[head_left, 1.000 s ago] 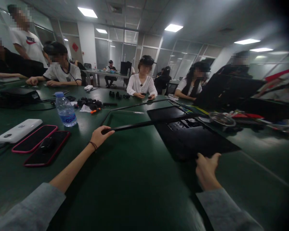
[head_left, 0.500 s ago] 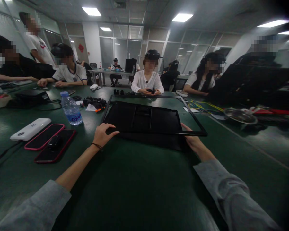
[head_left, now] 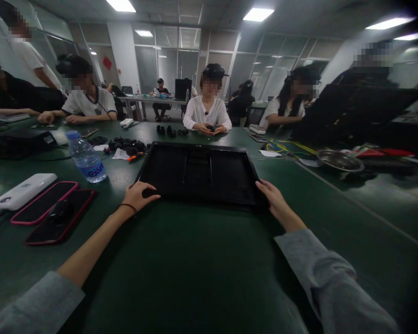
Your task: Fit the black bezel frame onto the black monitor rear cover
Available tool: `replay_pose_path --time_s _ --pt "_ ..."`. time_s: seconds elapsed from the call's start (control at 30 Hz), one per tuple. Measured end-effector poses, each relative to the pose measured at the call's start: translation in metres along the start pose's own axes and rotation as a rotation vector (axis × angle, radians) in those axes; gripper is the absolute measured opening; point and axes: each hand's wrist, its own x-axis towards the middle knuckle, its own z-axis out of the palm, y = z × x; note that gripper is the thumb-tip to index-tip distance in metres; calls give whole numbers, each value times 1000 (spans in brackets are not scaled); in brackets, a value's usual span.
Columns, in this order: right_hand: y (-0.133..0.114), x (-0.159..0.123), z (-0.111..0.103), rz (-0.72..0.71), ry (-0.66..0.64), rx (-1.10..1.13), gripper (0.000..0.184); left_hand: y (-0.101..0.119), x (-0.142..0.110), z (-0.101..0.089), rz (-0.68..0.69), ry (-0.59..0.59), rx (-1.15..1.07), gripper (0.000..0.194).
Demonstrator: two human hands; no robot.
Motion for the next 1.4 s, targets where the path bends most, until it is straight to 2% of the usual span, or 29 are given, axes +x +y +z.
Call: replay_pose_path --time_s 0.1,0.17,0.3,0.47,0.57,0.8,1.07,1.23,1.4 --pt "10 -2 10 -174 52 -161 69 0 -1 -2 11 12 4 31" --pt "15 -2 13 -266 78 -259 66 -3 0 -1 3 77 -22 35" --pt "17 -5 13 -321 135 -394 57 -18 5 4 -76 214 -110 55" --pt "10 -7 11 -353 162 -455 54 -35 11 8 -196 207 -269 66" --pt "9 -7 10 -354 163 -452 53 -44 14 9 -280 171 -377 67" --pt "19 -2 3 -313 147 -424 57 -62 22 7 -334 107 -509 60" --pt "21 -1 0 -279 143 -309 55 -56 18 6 -344 95 -520 62" --pt "19 0 2 -162 75 -54 61 -51 17 0 -350 59 -506 57" --pt "18 1 3 -177 76 -52 63 -46 14 -4 -321 35 -503 58"
